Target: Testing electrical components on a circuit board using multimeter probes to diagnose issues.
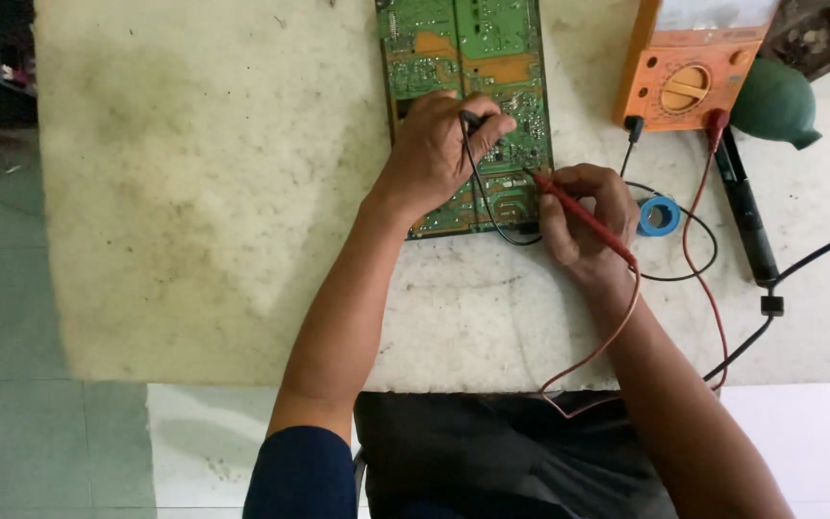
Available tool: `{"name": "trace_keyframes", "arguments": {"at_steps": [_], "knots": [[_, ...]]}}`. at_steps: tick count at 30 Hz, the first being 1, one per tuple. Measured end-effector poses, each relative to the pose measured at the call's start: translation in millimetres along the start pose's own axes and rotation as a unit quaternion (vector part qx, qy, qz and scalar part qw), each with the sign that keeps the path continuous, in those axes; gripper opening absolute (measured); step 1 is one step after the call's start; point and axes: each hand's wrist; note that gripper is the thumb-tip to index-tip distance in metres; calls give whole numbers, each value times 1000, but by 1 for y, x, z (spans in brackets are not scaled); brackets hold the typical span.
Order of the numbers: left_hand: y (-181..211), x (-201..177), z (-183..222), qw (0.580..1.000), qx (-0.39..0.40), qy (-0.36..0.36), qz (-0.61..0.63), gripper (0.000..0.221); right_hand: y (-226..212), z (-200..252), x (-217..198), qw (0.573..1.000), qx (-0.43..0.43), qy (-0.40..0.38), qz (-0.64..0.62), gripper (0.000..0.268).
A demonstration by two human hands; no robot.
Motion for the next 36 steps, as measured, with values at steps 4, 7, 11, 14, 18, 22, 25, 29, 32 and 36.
{"name": "trace_keyframes", "arguments": {"at_steps": [4,7,11,14,18,22,25,29,32,36], "knots": [[2,-1,-2,1000,14,-3,2,46,11,1,2,997,-80,10,18,14],[0,0,-1,1000,6,1,5,39,8,-3,1,996,-86,-6,23,14],[-1,1,0,1000,8,5,-4,43,5,-3,0,997,-60,-26,31,16],[0,1,0,1000,11,7,0,40,4,-4,0,997,-65,-19,33,12],[0,1,-1,1000,8,1,20,42,2,-5,-1,996,-72,-31,39,10],[-5,3,0,999,-8,-2,53,30,12,-4,2,997,-78,4,5,19],[-5,3,1,998,-27,-7,53,32,12,-3,3,997,-74,8,-1,19],[-5,4,1,998,-29,-2,54,32,20,1,6,997,-79,8,10,19],[-3,2,2,998,-20,0,63,29,18,0,7,997,-82,12,10,19],[-3,3,1,998,-23,5,51,32,14,-4,4,997,-73,13,3,19]]}}
Point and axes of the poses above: each hand's wrist, its own z-axis away from the middle knuckle, its own x-axis out of the palm, y = z × x, and after that the axes turned 8 degrees about -x, right-handed
